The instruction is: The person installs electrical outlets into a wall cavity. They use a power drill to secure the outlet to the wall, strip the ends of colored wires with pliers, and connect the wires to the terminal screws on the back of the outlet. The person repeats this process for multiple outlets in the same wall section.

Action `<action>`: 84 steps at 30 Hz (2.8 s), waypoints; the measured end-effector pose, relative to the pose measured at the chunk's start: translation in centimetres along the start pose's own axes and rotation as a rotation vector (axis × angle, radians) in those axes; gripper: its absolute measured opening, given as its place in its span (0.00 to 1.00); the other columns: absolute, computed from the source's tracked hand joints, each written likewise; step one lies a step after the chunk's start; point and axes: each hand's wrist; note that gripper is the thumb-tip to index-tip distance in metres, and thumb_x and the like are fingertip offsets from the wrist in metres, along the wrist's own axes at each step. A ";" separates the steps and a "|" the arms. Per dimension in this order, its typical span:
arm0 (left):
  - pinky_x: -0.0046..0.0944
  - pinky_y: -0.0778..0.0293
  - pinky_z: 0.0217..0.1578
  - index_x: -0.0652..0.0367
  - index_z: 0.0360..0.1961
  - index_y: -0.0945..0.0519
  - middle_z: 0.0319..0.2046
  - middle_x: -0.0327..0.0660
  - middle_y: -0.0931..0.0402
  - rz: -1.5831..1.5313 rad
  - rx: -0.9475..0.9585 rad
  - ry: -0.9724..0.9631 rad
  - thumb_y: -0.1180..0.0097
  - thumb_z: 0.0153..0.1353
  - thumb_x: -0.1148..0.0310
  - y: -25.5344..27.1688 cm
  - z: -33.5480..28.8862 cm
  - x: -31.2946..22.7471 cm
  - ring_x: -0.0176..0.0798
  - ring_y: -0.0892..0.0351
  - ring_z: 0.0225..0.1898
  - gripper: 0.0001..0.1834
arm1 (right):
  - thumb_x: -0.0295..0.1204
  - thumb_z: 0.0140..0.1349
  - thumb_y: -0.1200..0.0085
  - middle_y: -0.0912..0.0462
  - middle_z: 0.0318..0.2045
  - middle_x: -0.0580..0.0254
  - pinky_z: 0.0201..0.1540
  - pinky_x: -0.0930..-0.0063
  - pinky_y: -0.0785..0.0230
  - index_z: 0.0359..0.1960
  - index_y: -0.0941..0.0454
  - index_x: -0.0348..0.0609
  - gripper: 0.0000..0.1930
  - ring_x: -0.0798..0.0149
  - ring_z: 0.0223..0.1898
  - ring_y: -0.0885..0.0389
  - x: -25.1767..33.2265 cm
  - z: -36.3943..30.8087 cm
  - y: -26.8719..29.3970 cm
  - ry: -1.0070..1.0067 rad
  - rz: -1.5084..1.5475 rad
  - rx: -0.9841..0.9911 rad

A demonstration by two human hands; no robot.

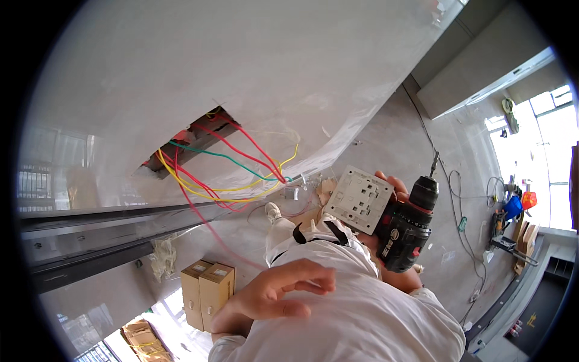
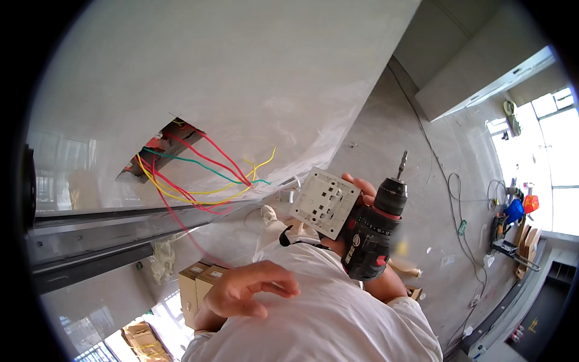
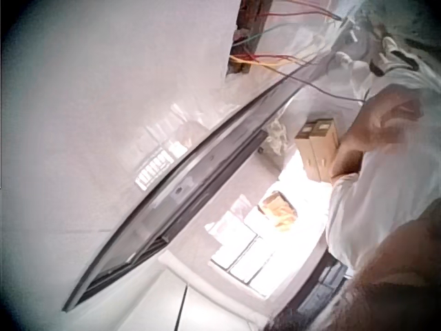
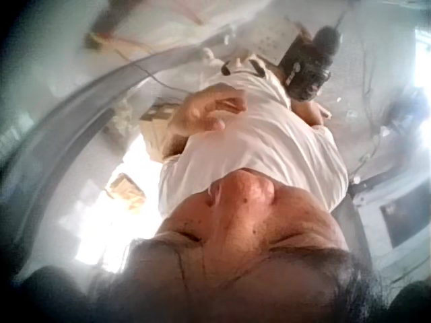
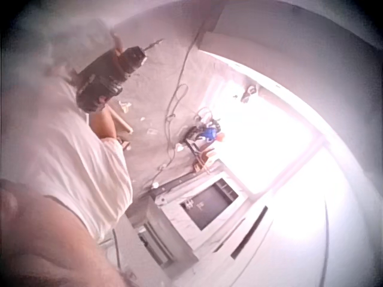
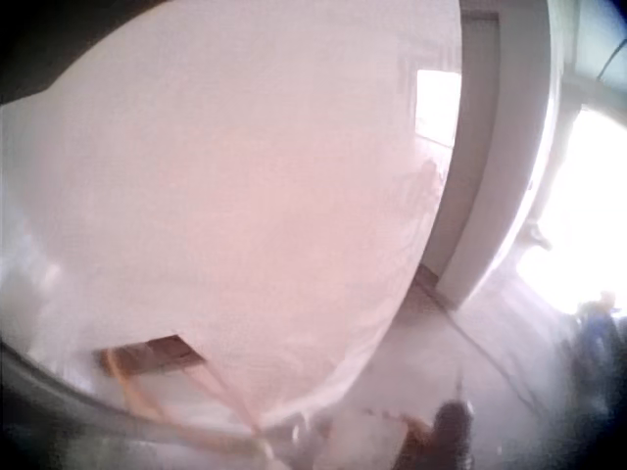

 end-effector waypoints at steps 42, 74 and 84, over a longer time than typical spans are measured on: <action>0.56 0.24 0.52 0.50 0.74 0.39 0.53 0.58 0.21 1.253 -0.413 0.777 0.42 0.63 0.68 48.7 26.1 73.2 0.60 0.20 0.55 0.38 | 0.48 0.40 0.17 0.34 0.68 0.53 0.70 0.44 0.38 0.71 0.39 0.55 0.56 0.45 0.70 0.33 -18.5 -39.4 18.6 -0.728 -0.345 -0.877; 0.54 0.25 0.57 0.77 0.59 0.36 0.60 0.65 0.31 0.815 -1.890 1.006 0.49 0.55 0.80 81.0 -24.4 77.4 0.61 0.23 0.57 0.28 | 0.50 0.47 0.23 0.36 0.68 0.42 0.71 0.41 0.40 0.70 0.41 0.47 0.52 0.36 0.70 0.35 -33.9 -42.2 14.7 -0.848 -0.595 -0.794; 0.43 0.20 0.23 0.64 0.39 0.33 0.33 0.46 0.31 -0.054 -1.702 0.574 0.58 0.58 0.85 63.4 -11.0 62.8 0.45 0.27 0.23 0.09 | 0.50 0.46 0.21 0.36 0.69 0.44 0.70 0.43 0.39 0.69 0.39 0.48 0.52 0.38 0.70 0.34 -23.7 -36.8 11.9 -0.694 -0.483 -0.896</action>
Point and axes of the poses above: each hand's wrist, its own z-axis towards the middle knuckle, its own y-axis out of the back of the hand, x = y × z
